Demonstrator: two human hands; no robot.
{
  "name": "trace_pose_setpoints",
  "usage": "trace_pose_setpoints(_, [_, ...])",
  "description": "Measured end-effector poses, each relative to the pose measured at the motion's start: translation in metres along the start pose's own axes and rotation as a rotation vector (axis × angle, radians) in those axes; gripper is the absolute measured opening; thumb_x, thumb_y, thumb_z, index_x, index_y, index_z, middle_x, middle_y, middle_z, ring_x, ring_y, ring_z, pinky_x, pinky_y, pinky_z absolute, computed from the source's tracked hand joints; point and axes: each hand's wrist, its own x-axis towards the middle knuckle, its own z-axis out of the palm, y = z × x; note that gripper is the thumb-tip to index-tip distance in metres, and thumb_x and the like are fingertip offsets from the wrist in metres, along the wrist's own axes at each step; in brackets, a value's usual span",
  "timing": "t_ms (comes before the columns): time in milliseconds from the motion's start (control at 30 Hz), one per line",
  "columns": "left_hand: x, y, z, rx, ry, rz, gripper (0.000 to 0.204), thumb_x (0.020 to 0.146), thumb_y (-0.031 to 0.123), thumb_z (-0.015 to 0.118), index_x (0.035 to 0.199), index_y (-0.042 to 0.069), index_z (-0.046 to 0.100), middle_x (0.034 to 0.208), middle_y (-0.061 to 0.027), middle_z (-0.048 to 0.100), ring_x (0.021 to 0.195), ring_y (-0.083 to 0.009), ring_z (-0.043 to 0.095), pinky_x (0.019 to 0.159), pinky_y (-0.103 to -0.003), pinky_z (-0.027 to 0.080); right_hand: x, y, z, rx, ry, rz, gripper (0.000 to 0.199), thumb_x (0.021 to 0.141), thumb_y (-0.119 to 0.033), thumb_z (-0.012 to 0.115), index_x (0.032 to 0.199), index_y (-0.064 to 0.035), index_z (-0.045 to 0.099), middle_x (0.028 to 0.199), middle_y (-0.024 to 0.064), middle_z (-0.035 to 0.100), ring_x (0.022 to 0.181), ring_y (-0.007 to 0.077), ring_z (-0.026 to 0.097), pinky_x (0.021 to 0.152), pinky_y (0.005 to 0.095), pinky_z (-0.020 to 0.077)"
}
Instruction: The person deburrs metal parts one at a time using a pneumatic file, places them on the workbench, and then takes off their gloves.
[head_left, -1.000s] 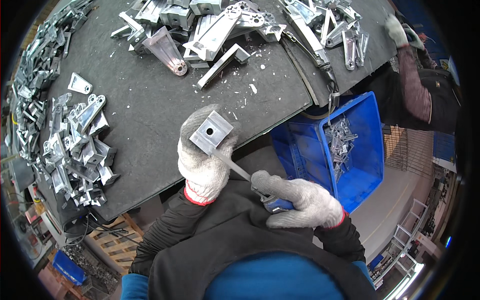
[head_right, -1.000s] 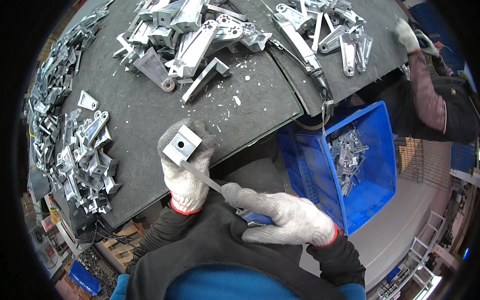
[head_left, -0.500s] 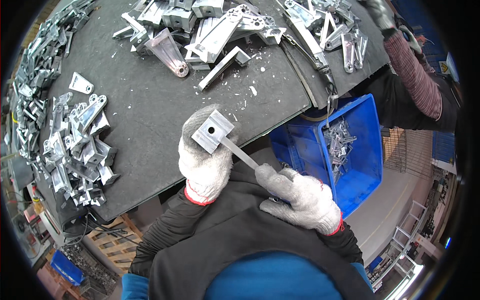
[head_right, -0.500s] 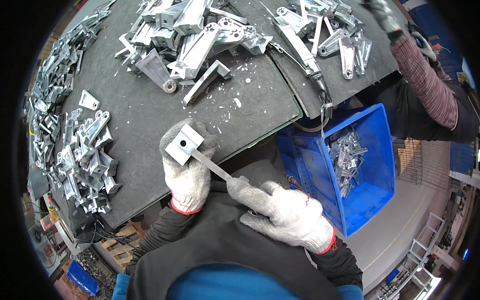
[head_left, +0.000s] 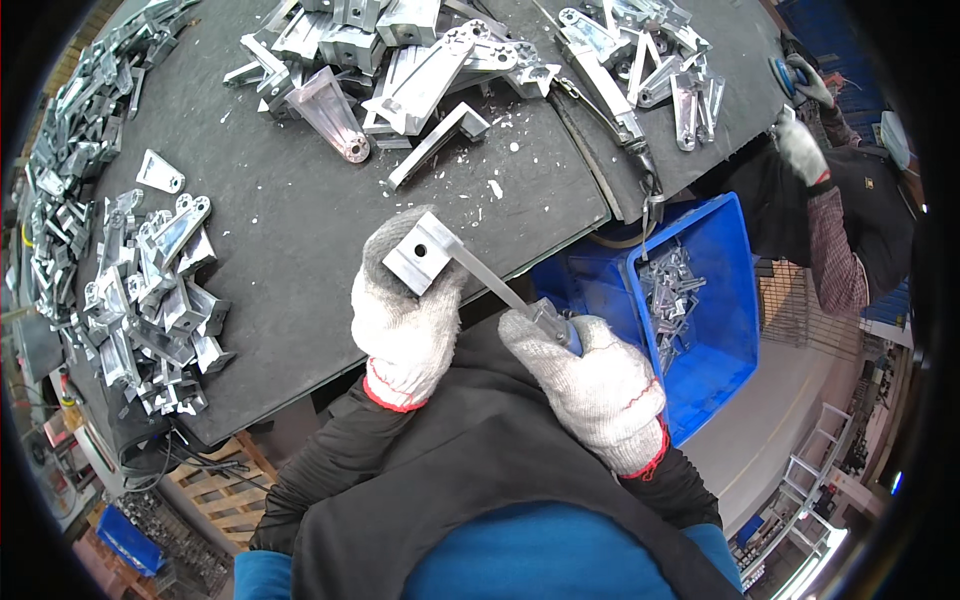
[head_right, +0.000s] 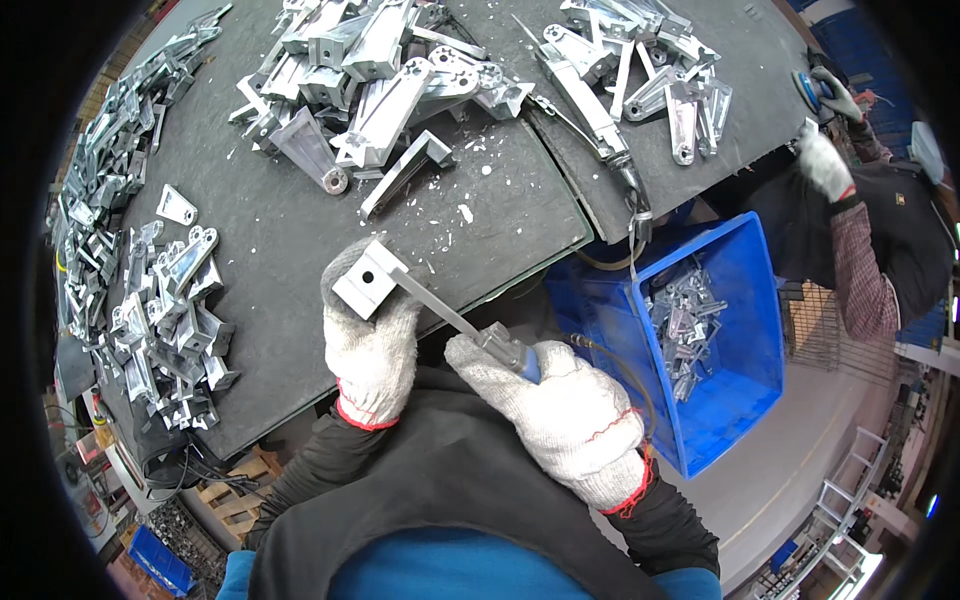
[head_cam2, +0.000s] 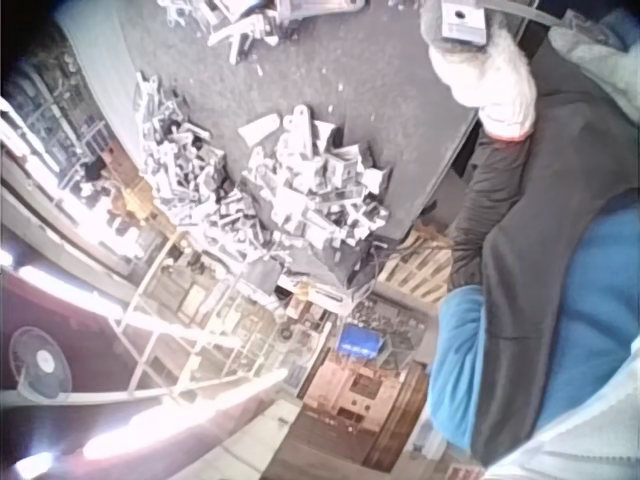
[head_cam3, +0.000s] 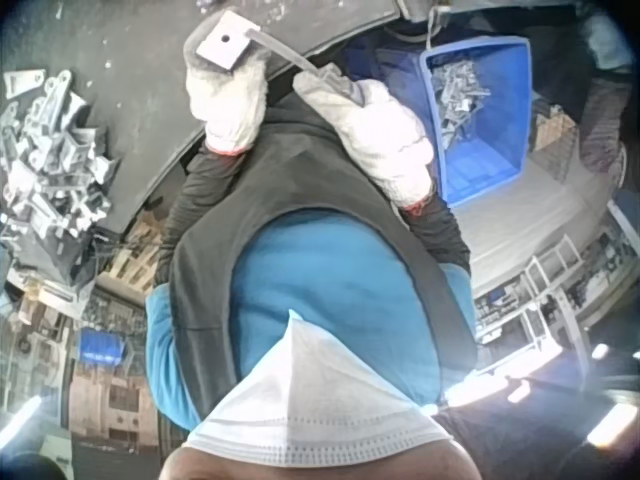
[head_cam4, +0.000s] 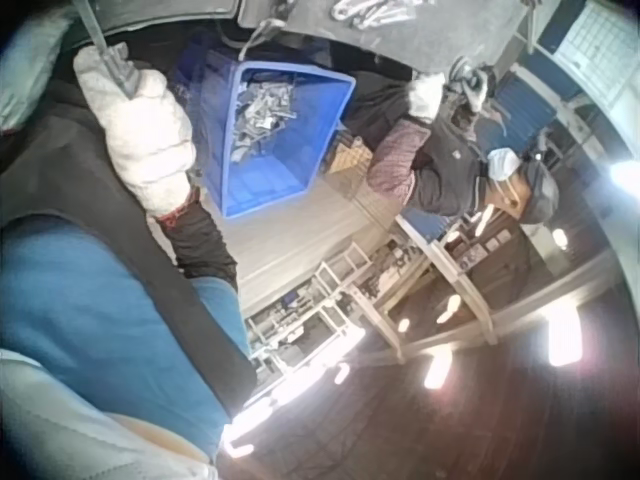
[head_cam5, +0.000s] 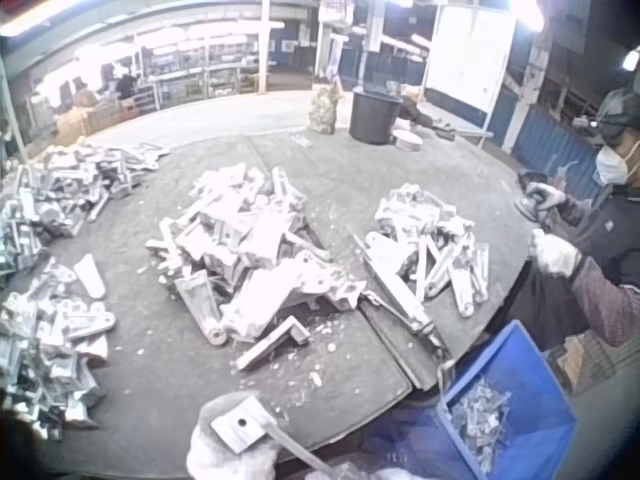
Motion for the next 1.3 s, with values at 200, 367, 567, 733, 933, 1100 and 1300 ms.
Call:
trace_pose_setpoints(200, [0.001, -0.007, -0.004, -0.006, -0.098, 0.079, 0.058, 0.093, -0.015, 0.071, 0.144, 0.004, 0.052, 0.133, -0.0088, 0.062, 0.117, -0.02, 0.066, 0.101, -0.037, 0.061, 0.003, -0.007, -0.006, -0.08, -0.174, 0.128, 0.054, 0.087, -0.014, 0.08, 0.139, -0.0252, 0.07, 0.111, 0.0177, 0.072, 0.08, 0.0327, 0.074, 0.069, 0.0405, 0.0611])
trace_pose_setpoints(367, [0.001, 0.003, -0.004, 0.024, -0.032, 0.026, 0.058, 0.084, -0.013, 0.079, 0.136, 0.007, 0.063, 0.113, -0.0034, 0.068, 0.096, -0.011, 0.065, 0.083, -0.028, 0.057, 0.01, 0.017, -0.004, 0.375, -0.002, 0.259, 0.083, 0.079, -0.016, 0.088, 0.155, -0.0234, 0.056, 0.12, 0.0224, 0.07, 0.102, 0.0379, 0.071, 0.085, 0.0447, 0.0595])
trace_pose_setpoints(567, [0.025, 0.046, 0.021, 0.347, -0.293, 0.026, 0.064, 0.088, -0.01, 0.076, 0.145, 0.006, 0.053, 0.113, -0.0046, 0.066, 0.099, -0.0126, 0.064, 0.087, -0.031, 0.057, 0.053, 0.044, -0.026, 0.264, -0.021, 0.444, 0.099, 0.084, -0.035, 0.084, 0.168, -0.0254, 0.032, 0.127, 0.0258, 0.06, 0.11, 0.044, 0.068, 0.093, 0.0494, 0.0567])
trace_pose_setpoints(733, [0.089, 0.105, 0.132, 0.325, -0.53, 0.237, 0.068, 0.095, 0.001, 0.069, 0.156, 0.001, 0.04, 0.11, -0.0094, 0.067, 0.092, -0.0153, 0.067, 0.087, -0.032, 0.056, 0.094, 0.064, 0.007, 0.337, 0.274, 0.303, 0.086, 0.093, -0.021, 0.07, 0.168, -0.0217, 0.028, 0.123, 0.0228, 0.06, 0.087, 0.0349, 0.074, 0.063, 0.0502, 0.0608])
trace_pose_setpoints(933, [0.126, 0.114, 0.233, 0.759, -0.589, 0.528, 0.064, 0.103, 0.018, 0.066, 0.158, -0.003, 0.042, 0.155, -0.0227, 0.051, 0.137, -0.0293, 0.053, 0.116, -0.041, 0.041, 0.115, 0.061, 0.005, -0.233, 0.712, 0.299, 0.054, 0.096, -0.021, 0.054, 0.15, -0.0148, 0.056, 0.113, 0.0136, 0.068, 0.073, 0.0216, 0.068, 0.041, 0.0396, 0.0499])
trace_pose_setpoints(1100, [0.075, 0.041, 0.158, 1.053, -0.897, 1.095, 0.046, 0.098, 0.014, 0.063, 0.144, 0.006, 0.058, 0.143, -0.0237, 0.056, 0.135, -0.0411, 0.054, 0.115, -0.059, 0.04, 0.071, 0.163, -0.02, -0.717, 1.011, 0.883, 0.049, 0.1, -0.023, 0.057, 0.147, -0.0101, 0.058, 0.129, 0.0137, 0.071, 0.094, 0.0285, 0.072, 0.074, 0.0418, 0.0597])
trace_pose_setpoints(1300, [0.059, 0.001, 0.115, 1.456, -0.908, 1.215, 0.034, 0.103, 0.037, 0.057, 0.121, 0.01, 0.068, 0.132, -0.0173, 0.061, 0.131, -0.05, 0.05, 0.116, -0.071, 0.032, -0.091, 0.37, 0.111, 0.168, 0.802, 1.49, 0.046, 0.094, -0.03, 0.066, 0.134, -0.0084, 0.06, 0.124, 0.027, 0.066, 0.1, 0.0484, 0.07, 0.088, 0.0559, 0.0581])
